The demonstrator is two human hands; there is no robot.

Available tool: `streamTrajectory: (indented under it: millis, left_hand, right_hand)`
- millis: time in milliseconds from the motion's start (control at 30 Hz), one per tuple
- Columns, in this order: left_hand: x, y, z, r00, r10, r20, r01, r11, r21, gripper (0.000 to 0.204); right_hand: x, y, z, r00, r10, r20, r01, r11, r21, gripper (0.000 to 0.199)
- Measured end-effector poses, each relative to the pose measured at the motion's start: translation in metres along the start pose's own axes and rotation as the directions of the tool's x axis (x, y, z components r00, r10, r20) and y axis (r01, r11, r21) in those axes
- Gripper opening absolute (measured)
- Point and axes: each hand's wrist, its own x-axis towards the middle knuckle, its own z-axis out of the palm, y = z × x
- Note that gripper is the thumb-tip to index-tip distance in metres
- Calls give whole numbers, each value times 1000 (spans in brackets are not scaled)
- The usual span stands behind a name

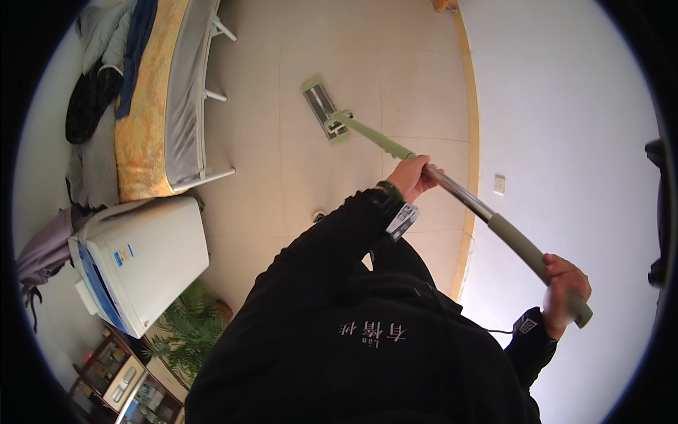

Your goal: The person mops the tiled floor of a home using a flat mop. They move the mop back and forth across the living area, around furniture, and into a sunlit balcony area, covering multiple rooms in sequence.

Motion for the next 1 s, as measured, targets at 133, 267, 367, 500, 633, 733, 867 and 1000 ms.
streamTrajectory:
  millis: [133,267,367,500,633,733,867,1000]
  left_hand:
    - [12,31,-28,996,88,27,-88,996,-4,15]
    - [55,119,-86,972,127,-197,-86,975,206,15]
    - [89,173,-131,938,100,-331,12,947,320,17]
    - [112,170,-150,959,41,-281,80,911,404,22]
    - [113,110,-108,968,-159,-197,246,771,588,24]
    - [85,47,-59,928,-332,-169,367,743,559,23]
    - [37,11,-12,842,-525,-119,485,643,593,23]
    - [6,30,-10,889,-444,-115,431,723,540,20]
  right_hand:
    - [24,19,18,999,-4,-49,7,999,52,19]
    - [59,47,98,989,60,135,-98,952,290,13]
    - [68,52,159,957,108,268,-171,959,226,19]
    - [53,45,171,942,319,103,-335,911,239,13]
    - [6,14,148,808,548,-216,-478,824,305,8]
    - [-39,-28,133,604,641,-474,-612,754,239,4]
    - [-77,-74,127,520,545,-658,-504,817,278,18]
    - [-78,-94,124,613,486,-623,-539,834,120,28]
